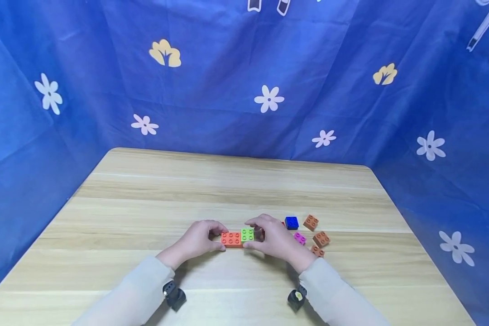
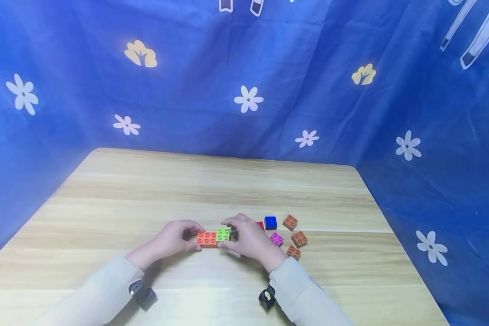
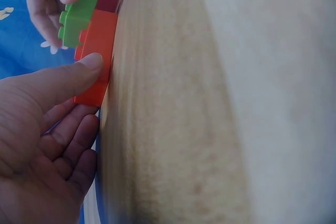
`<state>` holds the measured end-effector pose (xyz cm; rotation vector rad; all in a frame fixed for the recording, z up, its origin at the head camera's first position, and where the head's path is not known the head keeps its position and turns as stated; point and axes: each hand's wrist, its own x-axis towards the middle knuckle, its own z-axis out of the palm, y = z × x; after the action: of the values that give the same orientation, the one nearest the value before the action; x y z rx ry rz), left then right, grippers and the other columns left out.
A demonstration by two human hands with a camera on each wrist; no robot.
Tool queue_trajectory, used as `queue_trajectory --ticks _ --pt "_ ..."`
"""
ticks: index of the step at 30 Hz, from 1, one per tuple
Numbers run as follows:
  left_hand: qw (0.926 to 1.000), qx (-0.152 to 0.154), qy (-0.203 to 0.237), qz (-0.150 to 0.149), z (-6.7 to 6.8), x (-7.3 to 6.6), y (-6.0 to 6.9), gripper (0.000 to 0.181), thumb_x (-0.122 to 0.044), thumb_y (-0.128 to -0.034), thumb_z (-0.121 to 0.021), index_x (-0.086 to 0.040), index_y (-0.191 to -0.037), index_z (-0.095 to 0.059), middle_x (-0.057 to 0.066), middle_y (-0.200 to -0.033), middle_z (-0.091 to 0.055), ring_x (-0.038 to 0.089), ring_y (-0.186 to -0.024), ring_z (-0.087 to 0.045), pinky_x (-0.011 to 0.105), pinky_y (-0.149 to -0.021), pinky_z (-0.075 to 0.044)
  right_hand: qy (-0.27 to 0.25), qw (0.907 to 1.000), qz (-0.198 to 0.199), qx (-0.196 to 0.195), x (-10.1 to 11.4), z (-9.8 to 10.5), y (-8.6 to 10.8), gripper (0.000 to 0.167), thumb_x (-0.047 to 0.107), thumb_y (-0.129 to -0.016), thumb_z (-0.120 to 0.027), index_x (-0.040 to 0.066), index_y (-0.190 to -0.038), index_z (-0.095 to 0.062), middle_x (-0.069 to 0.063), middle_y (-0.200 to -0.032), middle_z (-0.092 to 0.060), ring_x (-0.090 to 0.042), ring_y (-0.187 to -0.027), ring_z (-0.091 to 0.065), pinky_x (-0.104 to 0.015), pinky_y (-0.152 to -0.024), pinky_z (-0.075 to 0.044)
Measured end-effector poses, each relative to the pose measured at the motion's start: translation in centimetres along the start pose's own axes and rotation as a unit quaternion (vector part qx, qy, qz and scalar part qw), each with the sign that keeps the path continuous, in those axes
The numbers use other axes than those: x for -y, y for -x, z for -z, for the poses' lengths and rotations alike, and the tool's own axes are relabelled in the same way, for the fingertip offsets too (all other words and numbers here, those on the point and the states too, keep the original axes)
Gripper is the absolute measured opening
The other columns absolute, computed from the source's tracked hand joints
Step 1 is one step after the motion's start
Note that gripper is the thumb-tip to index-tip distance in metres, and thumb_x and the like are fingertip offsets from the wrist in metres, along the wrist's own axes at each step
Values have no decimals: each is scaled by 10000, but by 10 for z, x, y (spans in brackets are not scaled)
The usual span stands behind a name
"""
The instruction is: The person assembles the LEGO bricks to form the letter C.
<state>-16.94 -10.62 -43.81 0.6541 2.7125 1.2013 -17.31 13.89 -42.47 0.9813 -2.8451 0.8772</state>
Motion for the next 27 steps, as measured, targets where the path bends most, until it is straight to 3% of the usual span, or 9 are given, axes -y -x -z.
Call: queue_trajectory --ticks 8,17,23,27 --pt "10000 -30 -42 50 -1 1 0 360 -107 -662 -849 -75 -985 -693 -43 -880 -648 153 -838 -590 384 -814 -500 -464 9975 -19 -532 -7 15 14 534 342 -769 -800 147 -1223 -597 -32 -1092 -627 -151 -937 -612 -316 -825 -518" --pt "10000 -47 24 33 -2 2 -1 357 -117 -660 -852 -86 -980 -696 -50 -879 -646 147 -839 -588 381 -816 -496 -346 9952 -212 -889 -24 34 41 533 350 -773 -796 152 -1229 -603 28 -1126 -620 -130 -960 -598 -352 -761 -534" --pt "10000 -41 33 17 -2 3 -1 360 -115 -661 -852 -81 -985 -696 -45 -884 -647 156 -845 -590 382 -818 -497 -292 9932 -8 -1131 -40 46 61 533 282 -746 -827 110 -1201 -608 -45 -1053 -646 -170 -912 -624 -381 -789 -541" --pt "10000 -32 20 50 -2 3 -1 364 -119 -659 -852 -84 -986 -696 -45 -885 -647 157 -846 -591 384 -820 -498 -70 9924 -156 -1219 -48 51 76 519 296 -738 -831 113 -1177 -623 -11 -991 -644 -140 -886 -613 -385 -741 -540"
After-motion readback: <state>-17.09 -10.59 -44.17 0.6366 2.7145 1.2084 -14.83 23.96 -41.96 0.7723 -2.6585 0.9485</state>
